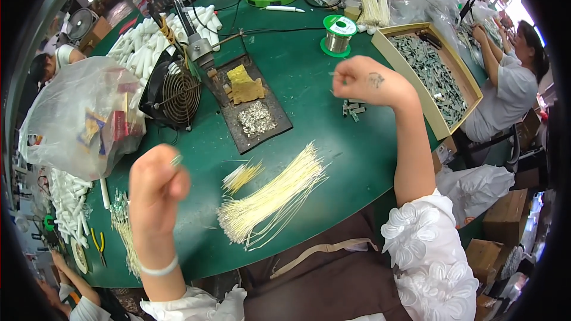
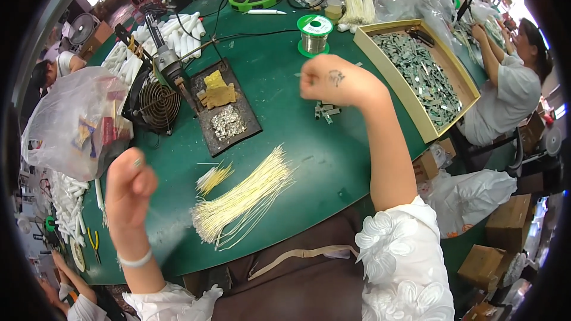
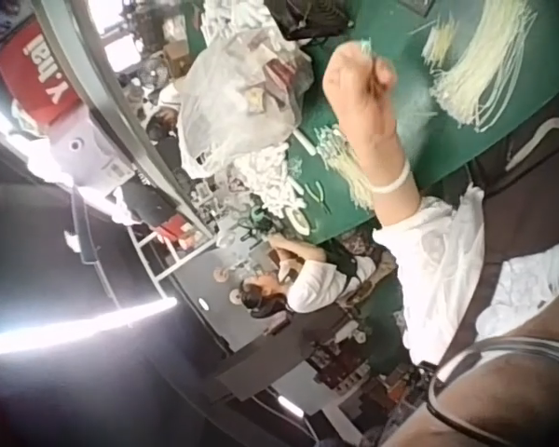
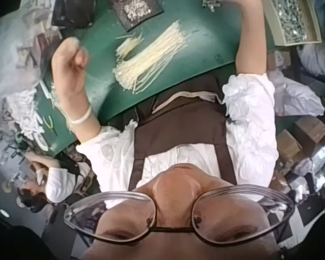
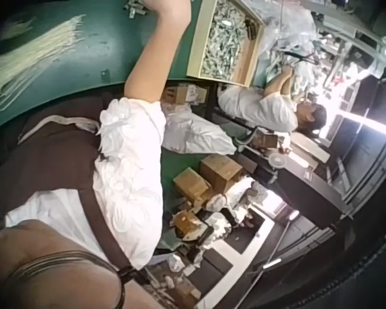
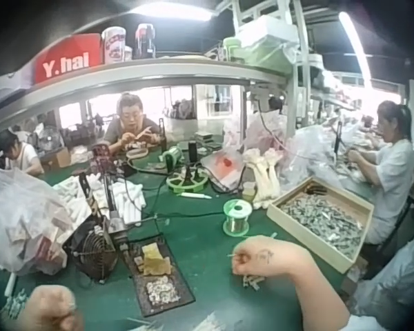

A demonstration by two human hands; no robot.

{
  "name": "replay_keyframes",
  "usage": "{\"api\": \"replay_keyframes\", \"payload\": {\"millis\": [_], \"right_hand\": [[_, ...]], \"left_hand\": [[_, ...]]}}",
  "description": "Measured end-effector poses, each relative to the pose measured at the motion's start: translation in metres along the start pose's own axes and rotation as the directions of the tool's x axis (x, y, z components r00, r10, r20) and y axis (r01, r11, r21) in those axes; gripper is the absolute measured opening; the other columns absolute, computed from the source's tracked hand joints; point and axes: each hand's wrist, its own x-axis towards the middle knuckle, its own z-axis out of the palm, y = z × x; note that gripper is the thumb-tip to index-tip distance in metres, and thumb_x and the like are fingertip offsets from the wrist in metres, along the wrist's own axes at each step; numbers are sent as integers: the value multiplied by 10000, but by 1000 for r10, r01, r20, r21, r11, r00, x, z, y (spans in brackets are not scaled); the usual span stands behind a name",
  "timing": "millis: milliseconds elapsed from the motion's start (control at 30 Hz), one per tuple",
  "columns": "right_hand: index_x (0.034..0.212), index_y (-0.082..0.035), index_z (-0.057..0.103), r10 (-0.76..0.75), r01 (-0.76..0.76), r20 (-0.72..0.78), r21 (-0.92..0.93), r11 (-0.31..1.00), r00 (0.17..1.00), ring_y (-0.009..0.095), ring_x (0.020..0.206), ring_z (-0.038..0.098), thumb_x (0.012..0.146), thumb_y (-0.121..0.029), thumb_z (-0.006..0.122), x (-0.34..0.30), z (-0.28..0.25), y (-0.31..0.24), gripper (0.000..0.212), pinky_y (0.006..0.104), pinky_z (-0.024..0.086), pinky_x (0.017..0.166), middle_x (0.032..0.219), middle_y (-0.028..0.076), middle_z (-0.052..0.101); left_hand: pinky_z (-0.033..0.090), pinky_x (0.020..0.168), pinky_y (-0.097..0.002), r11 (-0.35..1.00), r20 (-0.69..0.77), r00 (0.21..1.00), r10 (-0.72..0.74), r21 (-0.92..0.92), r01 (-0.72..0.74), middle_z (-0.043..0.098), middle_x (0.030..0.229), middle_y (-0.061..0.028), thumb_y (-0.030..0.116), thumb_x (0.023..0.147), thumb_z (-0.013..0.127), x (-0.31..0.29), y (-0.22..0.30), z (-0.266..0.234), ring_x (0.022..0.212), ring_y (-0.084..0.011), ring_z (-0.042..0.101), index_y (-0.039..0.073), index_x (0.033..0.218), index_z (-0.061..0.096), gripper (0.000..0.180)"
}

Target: Assembling small white plastic components onto thin wires at a manufacturing workstation.

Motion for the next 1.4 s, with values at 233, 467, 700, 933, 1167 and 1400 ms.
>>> {"api": "replay_keyframes", "payload": {"millis": [233, 467, 700, 933, 1167, 1400], "right_hand": [[691, -35, 607, 136, -105, 367, -104, 989, 920, 86, 561, 516, 655, -115, 745, 20, 14, 21, 163, 267, 422, 516, 602, -9, 566], [649, -36, 540, -13, 7, 238, 25, 1000, 971, 49, 560, 443, 679, -30, 684, 13, 8, 33, 147, 231, 372, 515, 598, -38, 486], [740, -57, 463, -88, 115, -135, 203, 972, 987, 18, 588, 355, 796, -66, 599, 18, 20, 6, 147, 208, 275, 517, 614, -66, 364], [751, -19, 481, -130, 142, -56, 333, 932, 990, 92, 531, 562, 755, -1, 569, 12, 40, -18, 89, 214, 447, 487, 656, 47, 575], [846, 19, 527, -128, 95, 82, 326, 941, 988, 128, 700, 650, 745, 39, 555, 13, 62, -39, 107, 236, 511, 615, 685, 42, 592], [944, 71, 632, -172, 74, 186, 441, 894, 967, 118, 656, 637, 783, 16, 578, 6, 80, -45, 178, 244, 510, 611, 737, 78, 648]], "left_hand": [[256, 394, -220, 981, -78, 983, 166, -88, -172, 428, 463, 29, 207, 839, 621, -96, 39, -56, 380, -76, 350, 60, 757, 442, 246], [392, 541, -206, 809, -535, 797, 281, 579, 103, 596, 663, -29, 28, 786, 581, -119, 26, -101, 600, -79, 535, -9, 788, 575, 37], [439, 620, -313, 299, -404, 683, 608, 914, 275, 589, 699, -85, 67, 749, 676, -113, -16, -145, 650, -198, 531, 12, 781, 623, 83], [429, 694, -411, -120, -178, 726, 664, 933, 338, 596, 776, -111, 45, 702, 695, -97, -16, -133, 756, -298, 554, 36, 866, 609, 185], [451, 700, -373, 308, 137, 873, 468, 901, -306, 615, 784, -111, 20, 719, 672, -40, -32, -23, 754, -288, 570, 25, 803, 617, 100], [448, 659, -350, 359, 380, 917, 122, 844, -397, 594, 691, -72, 40, 704, 649, 3, -63, 21, 699, -245, 544, 29, 721, 595, 57]]}}
